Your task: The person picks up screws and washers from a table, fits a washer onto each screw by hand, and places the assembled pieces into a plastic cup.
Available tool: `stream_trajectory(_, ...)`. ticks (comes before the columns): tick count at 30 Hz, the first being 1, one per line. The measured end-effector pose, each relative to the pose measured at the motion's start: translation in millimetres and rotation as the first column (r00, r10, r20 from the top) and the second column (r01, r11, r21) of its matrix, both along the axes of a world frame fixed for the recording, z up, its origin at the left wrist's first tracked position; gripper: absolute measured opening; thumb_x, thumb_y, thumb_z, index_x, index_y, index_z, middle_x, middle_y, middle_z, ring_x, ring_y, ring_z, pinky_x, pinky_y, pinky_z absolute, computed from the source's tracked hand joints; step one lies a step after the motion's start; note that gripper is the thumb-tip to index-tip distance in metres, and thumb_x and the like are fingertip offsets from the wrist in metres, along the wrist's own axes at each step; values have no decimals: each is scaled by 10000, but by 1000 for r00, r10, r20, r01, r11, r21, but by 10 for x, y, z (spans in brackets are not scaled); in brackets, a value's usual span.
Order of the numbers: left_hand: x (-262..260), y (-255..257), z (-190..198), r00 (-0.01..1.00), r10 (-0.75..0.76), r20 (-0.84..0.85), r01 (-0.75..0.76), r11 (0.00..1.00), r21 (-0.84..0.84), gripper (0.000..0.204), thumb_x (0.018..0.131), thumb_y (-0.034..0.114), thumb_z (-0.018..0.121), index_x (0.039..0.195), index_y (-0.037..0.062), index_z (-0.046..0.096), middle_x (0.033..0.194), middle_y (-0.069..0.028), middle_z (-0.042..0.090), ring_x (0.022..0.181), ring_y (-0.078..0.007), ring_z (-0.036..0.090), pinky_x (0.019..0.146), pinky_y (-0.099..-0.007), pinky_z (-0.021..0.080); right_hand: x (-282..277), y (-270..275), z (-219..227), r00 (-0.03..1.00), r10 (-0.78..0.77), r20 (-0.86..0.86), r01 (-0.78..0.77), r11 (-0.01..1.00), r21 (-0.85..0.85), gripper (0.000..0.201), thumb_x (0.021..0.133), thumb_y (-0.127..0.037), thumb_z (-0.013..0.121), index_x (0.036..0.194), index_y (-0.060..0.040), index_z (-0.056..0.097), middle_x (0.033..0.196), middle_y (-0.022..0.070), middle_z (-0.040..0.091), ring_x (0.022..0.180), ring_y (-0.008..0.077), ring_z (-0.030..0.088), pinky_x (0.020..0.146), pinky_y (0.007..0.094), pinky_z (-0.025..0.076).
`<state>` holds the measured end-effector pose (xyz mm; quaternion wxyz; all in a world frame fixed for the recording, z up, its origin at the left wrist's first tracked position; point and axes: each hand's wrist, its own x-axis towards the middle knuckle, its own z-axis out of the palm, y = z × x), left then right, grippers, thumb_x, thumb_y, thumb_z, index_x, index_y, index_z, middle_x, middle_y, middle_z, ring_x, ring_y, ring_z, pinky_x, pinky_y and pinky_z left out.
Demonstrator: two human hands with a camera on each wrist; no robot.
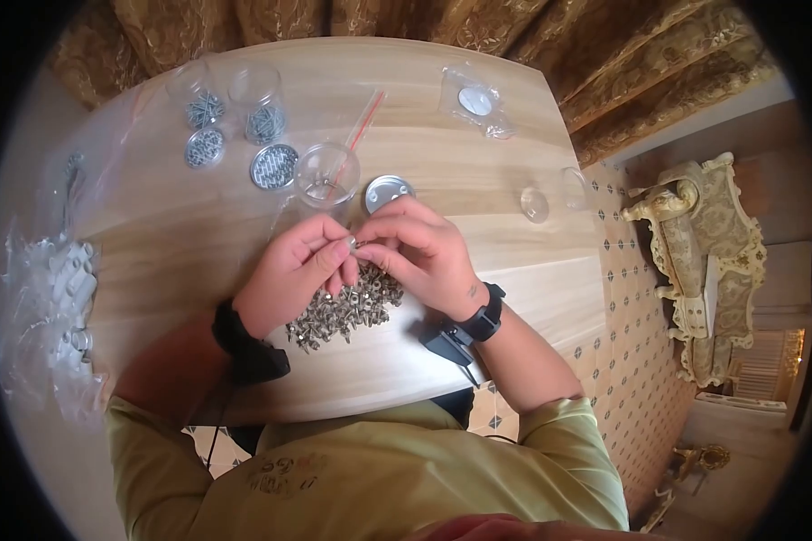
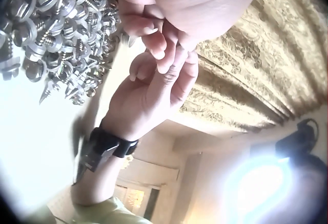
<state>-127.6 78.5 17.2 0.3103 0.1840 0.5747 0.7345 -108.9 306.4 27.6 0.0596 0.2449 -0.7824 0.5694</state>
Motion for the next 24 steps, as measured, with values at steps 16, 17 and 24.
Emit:
stream_trajectory(16, 17, 23, -71, 999, -31, -29, 31, 999, 12, 212, 1111, 78, 464, 1288, -28, 514, 1052, -121, 698, 763, -94, 630, 715, -244, 524, -37, 148, 168, 993, 50, -111, -25, 977, 213, 182, 864, -18, 805, 1043, -22, 771, 989, 81, 700, 885, 219, 694, 743, 324, 562)
stream_trajectory(17, 21, 25, -72, 999, -27, -27, 27, 999, 16, 212, 1111, 78, 464, 1288, -28, 514, 1052, -121, 698, 763, -94, 630, 715, -244, 524, -32, 139, 183, 993, 54, -108, -29, 976, 217, 182, 864, -18, 805, 1043, -22, 771, 989, 81, 700, 885, 219, 694, 743, 324, 562)
stream_trajectory(24, 19, -12, -115, 994, -64, -93, 59, 997, -51, 178, 1111, 79, 475, 1268, 0, 508, 1040, -71, 670, 787, -119, 661, 743, -252, 520, -15, 124, 207, 935, 120, -334, 22, 919, 393, 240, 821, -51, 843, 1028, -39, 723, 946, 80, 712, 753, 238, 709, 645, 344, 580)
